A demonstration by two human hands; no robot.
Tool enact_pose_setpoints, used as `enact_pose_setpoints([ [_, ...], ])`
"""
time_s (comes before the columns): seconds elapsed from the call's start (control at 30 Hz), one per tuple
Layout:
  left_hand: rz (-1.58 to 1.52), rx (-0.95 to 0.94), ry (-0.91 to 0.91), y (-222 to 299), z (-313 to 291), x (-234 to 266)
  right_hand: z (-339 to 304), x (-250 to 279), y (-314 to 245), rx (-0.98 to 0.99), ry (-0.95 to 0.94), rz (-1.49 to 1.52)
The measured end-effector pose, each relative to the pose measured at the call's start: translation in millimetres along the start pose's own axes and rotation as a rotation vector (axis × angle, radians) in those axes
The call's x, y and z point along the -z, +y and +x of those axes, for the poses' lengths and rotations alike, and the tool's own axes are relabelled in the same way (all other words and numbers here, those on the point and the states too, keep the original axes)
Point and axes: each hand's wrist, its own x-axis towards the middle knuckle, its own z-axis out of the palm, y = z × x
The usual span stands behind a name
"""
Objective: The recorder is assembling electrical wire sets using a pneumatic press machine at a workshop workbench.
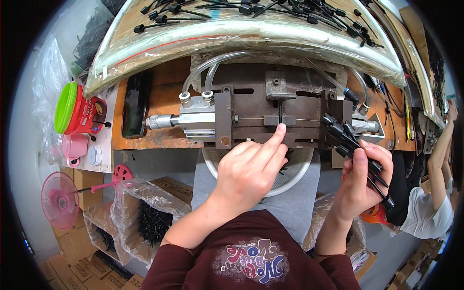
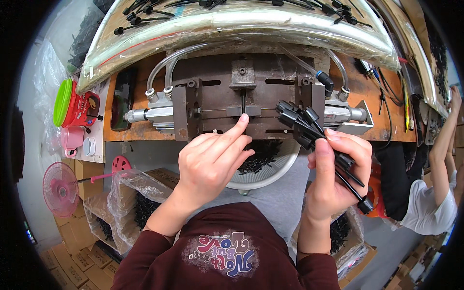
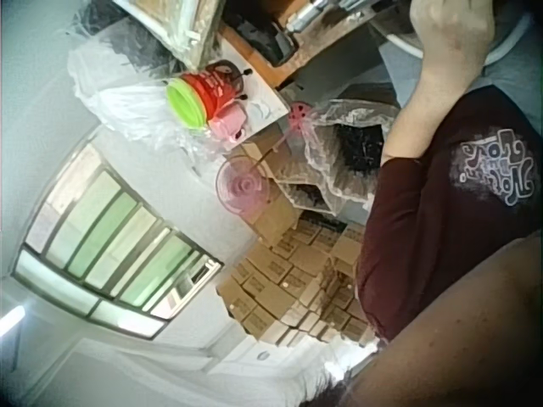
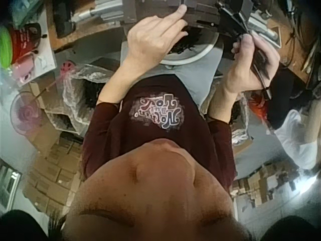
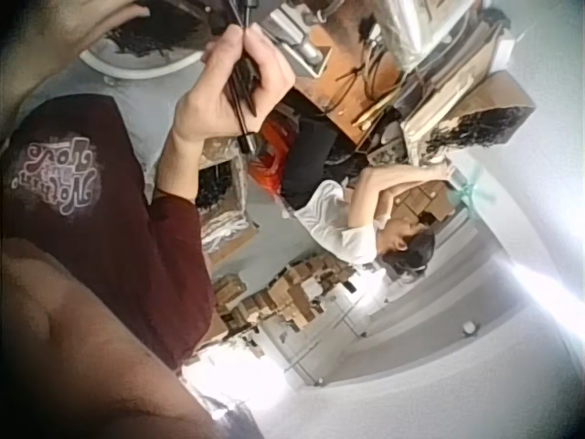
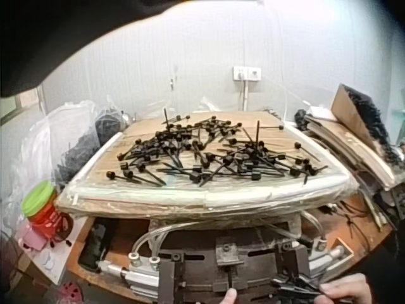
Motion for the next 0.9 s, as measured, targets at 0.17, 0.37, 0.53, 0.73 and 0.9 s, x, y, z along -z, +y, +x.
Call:
enact_pose_setpoints([
  [0.17,0.022,0.022,-0.026,2.0,6.9,2.5,0.8,6.9,-4.6,-0.217,-0.021,0.155],
  [0.37,0.034,0.028,-0.047,1.1,6.5,3.2,8.3,16.6,-6.4,-0.525,-0.105,0.359],
  [0.53,-0.021,0.065,-0.080,2.6,10.6,10.5,7.7,18.6,-8.0,-0.608,-0.145,0.441],
  [0.73,-0.568,0.139,-0.070,13.6,27.2,46.2,5.4,21.4,-12.2,-0.668,-0.280,0.408],
  [0.9,-0.716,0.113,-0.166,12.5,17.4,50.6,2.2,16.0,-16.4,-0.767,-0.373,0.531],
])
